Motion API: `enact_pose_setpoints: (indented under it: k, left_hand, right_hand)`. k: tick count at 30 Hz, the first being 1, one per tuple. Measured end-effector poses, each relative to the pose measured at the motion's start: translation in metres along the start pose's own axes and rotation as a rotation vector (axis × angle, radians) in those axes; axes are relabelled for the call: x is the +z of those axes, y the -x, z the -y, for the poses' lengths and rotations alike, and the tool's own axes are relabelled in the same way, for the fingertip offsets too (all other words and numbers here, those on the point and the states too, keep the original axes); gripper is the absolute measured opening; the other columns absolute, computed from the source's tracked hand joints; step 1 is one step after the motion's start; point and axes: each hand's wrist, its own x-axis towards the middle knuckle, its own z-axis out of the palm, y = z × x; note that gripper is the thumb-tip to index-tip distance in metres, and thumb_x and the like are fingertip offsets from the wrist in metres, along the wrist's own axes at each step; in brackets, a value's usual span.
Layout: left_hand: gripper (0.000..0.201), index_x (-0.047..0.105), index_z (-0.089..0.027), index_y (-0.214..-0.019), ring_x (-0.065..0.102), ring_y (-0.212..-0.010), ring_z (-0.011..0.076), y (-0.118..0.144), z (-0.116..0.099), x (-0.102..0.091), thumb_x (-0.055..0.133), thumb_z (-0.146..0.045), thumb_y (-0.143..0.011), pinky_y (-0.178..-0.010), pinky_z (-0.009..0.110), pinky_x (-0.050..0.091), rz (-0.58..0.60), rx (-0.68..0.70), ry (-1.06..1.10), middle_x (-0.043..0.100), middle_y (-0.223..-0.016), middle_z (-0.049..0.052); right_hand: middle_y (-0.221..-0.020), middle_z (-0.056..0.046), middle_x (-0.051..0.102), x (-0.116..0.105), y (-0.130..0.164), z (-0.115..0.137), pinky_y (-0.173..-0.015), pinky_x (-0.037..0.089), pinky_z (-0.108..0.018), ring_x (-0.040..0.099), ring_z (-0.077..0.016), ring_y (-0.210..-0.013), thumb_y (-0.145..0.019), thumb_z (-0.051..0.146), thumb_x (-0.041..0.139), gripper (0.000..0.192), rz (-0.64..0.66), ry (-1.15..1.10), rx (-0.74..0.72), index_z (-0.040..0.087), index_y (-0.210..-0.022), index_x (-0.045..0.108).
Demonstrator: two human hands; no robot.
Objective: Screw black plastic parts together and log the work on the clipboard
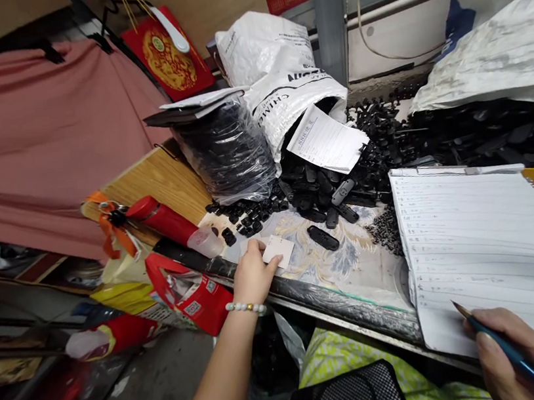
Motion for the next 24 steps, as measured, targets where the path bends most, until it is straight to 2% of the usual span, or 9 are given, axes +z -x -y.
enact_pose_setpoints:
  k: [2,5,7,9,11,14,16,20,24]
  left_hand:
    - [0.024,0.044,-0.019,-0.094,0.059,-0.074,0.0207,0.0,-0.001,-0.001,0.054,-0.034,-0.078,-0.072,0.035,0.046,-0.008,0.007,0.12,0.057,-0.084,0.005]
    - [0.034,0.033,-0.018,-0.113,0.06,-0.071,0.0147,0.008,-0.016,0.005,0.045,-0.033,-0.084,-0.068,0.03,0.049,0.032,0.041,0.362,0.059,-0.092,0.005]
    - [0.04,0.031,-0.018,-0.118,0.059,-0.067,0.0112,0.019,-0.036,0.015,0.047,-0.031,-0.083,-0.064,0.026,0.05,0.132,0.035,0.644,0.058,-0.099,0.006]
    - [0.038,0.036,-0.017,-0.113,0.054,-0.063,0.0082,0.034,-0.061,0.03,0.053,-0.028,-0.08,-0.061,0.023,0.048,0.265,0.0,0.919,0.056,-0.099,0.005]
    - [0.033,0.038,-0.018,-0.108,0.05,-0.06,0.0065,0.051,-0.088,0.045,0.054,-0.023,-0.08,-0.058,0.02,0.045,0.371,-0.03,1.065,0.056,-0.094,0.003]
    - [0.032,0.036,-0.02,-0.109,0.049,-0.062,0.0072,0.07,-0.12,0.062,0.052,-0.019,-0.081,-0.061,0.02,0.043,0.46,-0.031,1.167,0.055,-0.088,0.0]
    - [0.031,0.038,-0.02,-0.109,0.05,-0.065,0.0084,0.076,-0.134,0.069,0.052,-0.019,-0.082,-0.063,0.02,0.043,0.491,-0.023,1.216,0.055,-0.086,0.0]
    - [0.019,0.047,-0.016,-0.1,0.047,-0.063,0.0092,0.079,-0.144,0.079,0.052,-0.024,-0.084,-0.058,0.02,0.039,0.566,-0.013,1.247,0.051,-0.074,-0.001]
    - [0.013,0.048,-0.016,-0.091,0.044,-0.059,0.0094,0.078,-0.15,0.088,0.048,-0.028,-0.086,-0.057,0.021,0.037,0.635,0.028,1.17,0.048,-0.066,-0.003]
  right_hand:
    - [-0.083,-0.006,0.064,0.001,0.0,-0.001,-0.065,0.05,-0.028,0.062,-0.0186,-0.072,-0.078,0.023,0.058,0.017,-0.009,0.015,-0.011,0.021,-0.095,0.059]
    - [-0.085,-0.006,0.063,0.004,0.0,0.001,-0.071,0.05,-0.028,0.062,-0.018,-0.075,-0.08,0.024,0.056,0.017,-0.054,0.015,-0.003,0.02,-0.096,0.058]
    - [-0.084,-0.006,0.063,0.007,0.0,0.004,-0.072,0.049,-0.027,0.062,-0.0171,-0.076,-0.081,0.023,0.055,0.015,-0.081,-0.005,0.009,0.02,-0.095,0.058]
    - [-0.083,-0.004,0.062,0.009,-0.001,0.006,-0.07,0.049,-0.027,0.061,-0.0161,-0.074,-0.081,0.022,0.054,0.013,-0.107,-0.044,0.028,0.02,-0.093,0.058]
    - [-0.082,-0.004,0.061,0.011,-0.003,0.008,-0.067,0.048,-0.026,0.06,-0.0151,-0.072,-0.081,0.02,0.053,0.013,-0.125,-0.092,0.029,0.02,-0.093,0.057]
    - [-0.08,-0.003,0.061,0.012,-0.006,0.009,-0.063,0.049,-0.026,0.06,-0.0143,-0.071,-0.081,0.018,0.051,0.013,-0.113,-0.12,-0.015,0.02,-0.093,0.056]
    - [-0.079,-0.003,0.061,0.012,-0.008,0.009,-0.061,0.049,-0.026,0.06,-0.0145,-0.071,-0.081,0.018,0.05,0.013,-0.093,-0.113,-0.025,0.02,-0.093,0.056]
    - [-0.078,-0.003,0.06,0.011,-0.01,0.011,-0.06,0.049,-0.027,0.059,-0.0148,-0.072,-0.081,0.015,0.049,0.014,-0.097,-0.122,-0.023,0.02,-0.093,0.054]
    - [-0.074,-0.002,0.058,0.01,-0.013,0.012,-0.057,0.048,-0.026,0.057,-0.0136,-0.068,-0.08,0.013,0.048,0.015,-0.068,-0.133,-0.053,0.02,-0.092,0.054]
